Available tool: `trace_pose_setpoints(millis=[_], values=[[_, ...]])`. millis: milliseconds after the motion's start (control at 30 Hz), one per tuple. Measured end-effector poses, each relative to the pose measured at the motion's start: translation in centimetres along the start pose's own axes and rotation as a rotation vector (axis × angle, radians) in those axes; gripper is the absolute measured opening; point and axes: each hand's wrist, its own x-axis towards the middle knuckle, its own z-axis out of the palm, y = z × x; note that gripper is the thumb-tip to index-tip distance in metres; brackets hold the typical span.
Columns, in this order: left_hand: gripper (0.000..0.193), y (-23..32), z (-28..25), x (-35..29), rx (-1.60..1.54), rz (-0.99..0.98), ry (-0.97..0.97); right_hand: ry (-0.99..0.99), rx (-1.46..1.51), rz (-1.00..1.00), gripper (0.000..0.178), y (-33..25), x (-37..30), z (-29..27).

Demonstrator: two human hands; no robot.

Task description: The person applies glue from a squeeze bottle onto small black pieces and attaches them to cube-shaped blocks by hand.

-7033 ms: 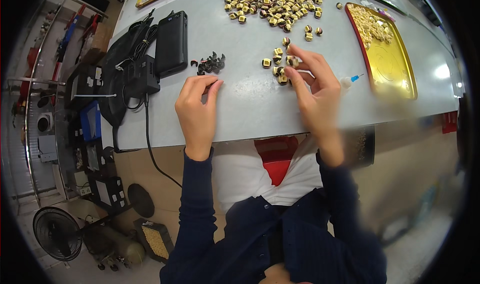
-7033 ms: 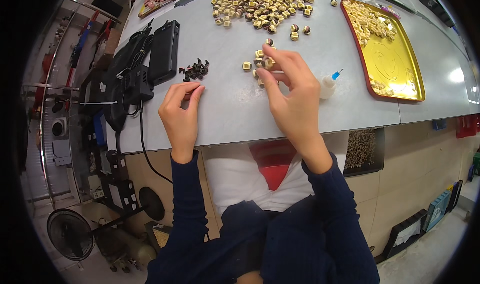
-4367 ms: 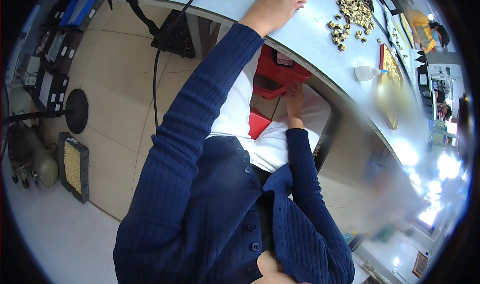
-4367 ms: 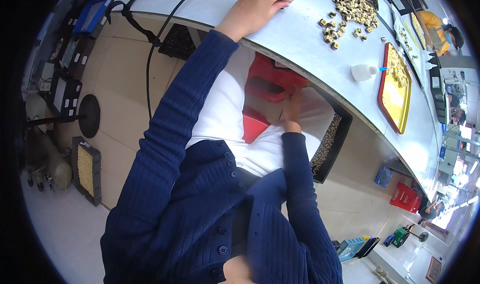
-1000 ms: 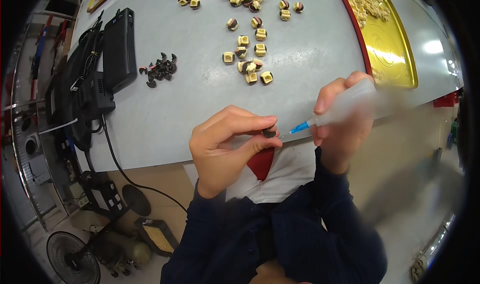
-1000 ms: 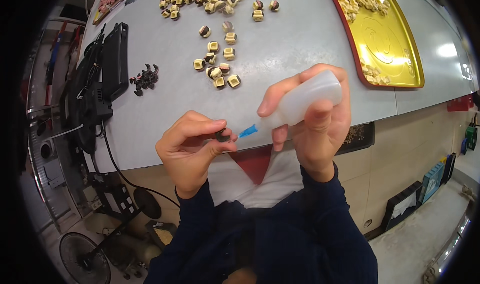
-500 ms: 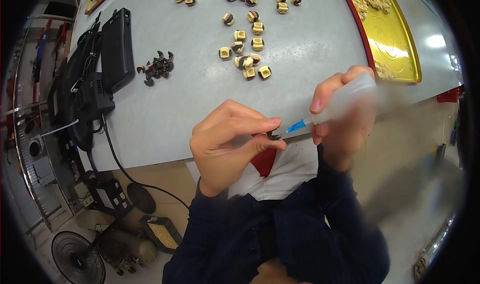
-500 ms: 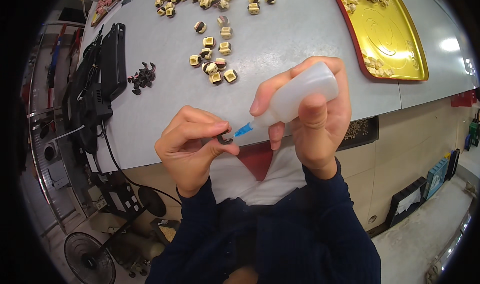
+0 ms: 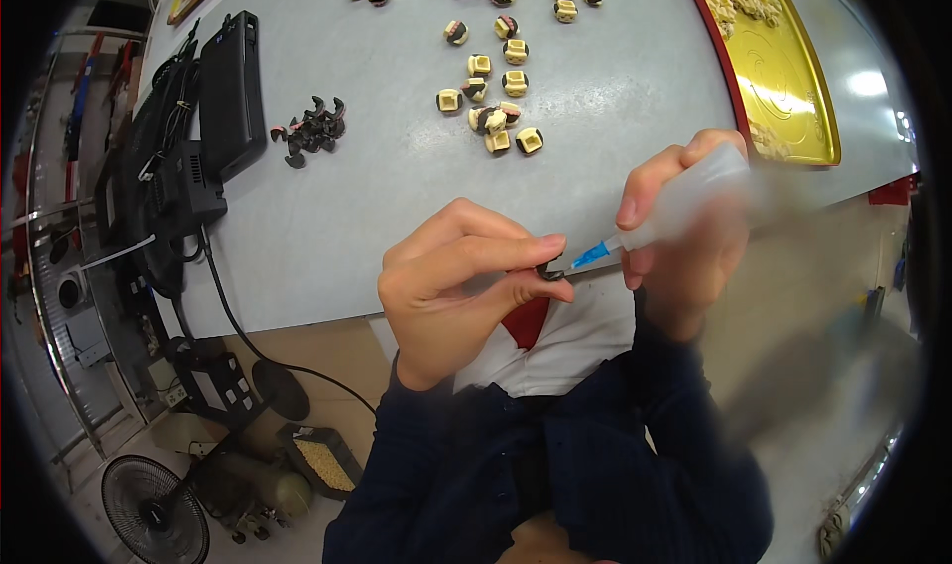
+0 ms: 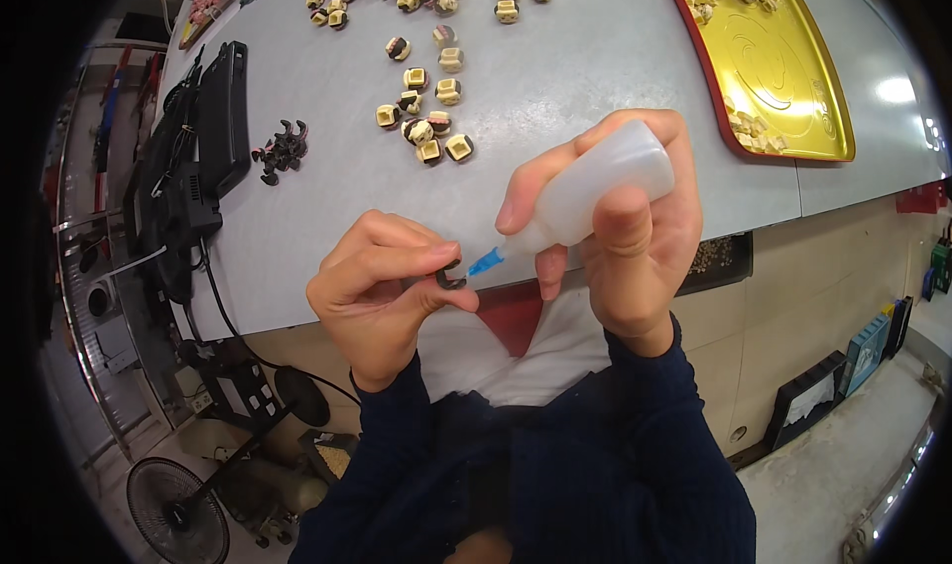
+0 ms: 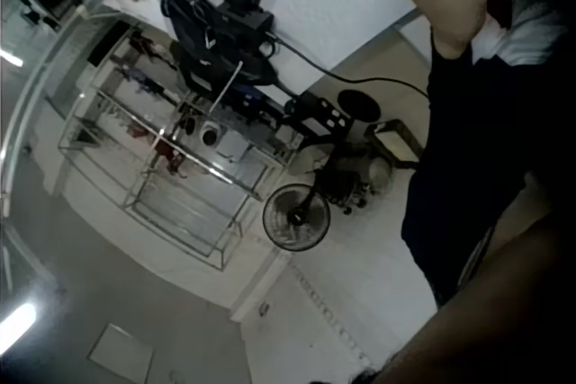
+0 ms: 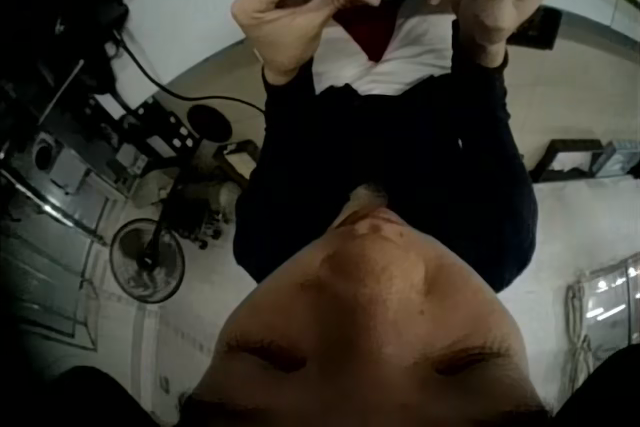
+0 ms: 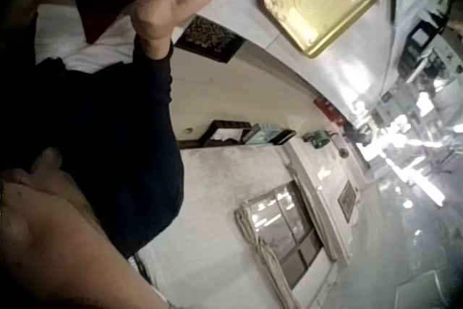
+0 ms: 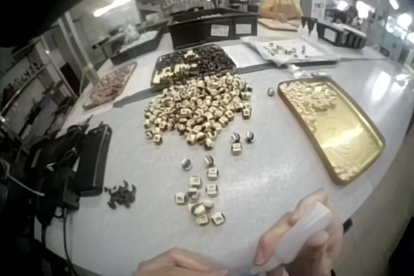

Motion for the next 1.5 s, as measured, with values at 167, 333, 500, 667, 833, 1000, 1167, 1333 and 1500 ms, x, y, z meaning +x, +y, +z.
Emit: trace_pose_setpoints(millis=[167,333,500,667,833,1000,1167,1333,1500], values=[[0.031,-0.1,-0.1,-0.1,0.003,-0.001,-0.009,0.005,0.002,0.007,0.048,0.1,-0.1,0.0],[0.036,-0.1,0.1,-0.1,-0.048,-0.023,0.021,0.007,0.010,-0.017,0.046,0.1,-0.1,-0.1],[0.036,-0.1,-0.2,0.0,-0.033,-0.012,0.007,0.022,-0.010,-0.017,0.048,0.2,0.0,-0.3],[0.036,0.0,-0.2,0.1,-0.030,-0.014,-0.015,0.033,-0.016,-0.024,0.049,0.2,0.1,-0.4],[0.032,0.1,-0.1,-0.1,0.013,-0.043,-0.038,0.040,-0.020,-0.034,0.049,0.1,0.0,-0.2],[0.032,0.2,-0.2,-0.2,-0.005,-0.080,-0.046,0.037,-0.042,-0.043,0.047,0.2,-0.1,-0.1],[0.031,0.1,-0.1,-0.2,0.016,-0.060,-0.038,0.047,-0.037,-0.035,0.046,0.2,-0.1,-0.1],[0.030,0.1,-0.3,0.0,-0.008,-0.070,-0.027,0.036,-0.029,-0.052,0.046,0.3,0.1,-0.6],[0.031,0.0,-0.2,0.3,-0.058,-0.071,-0.014,0.018,0.114,-0.168,0.040,1.5,1.2,-2.3]])
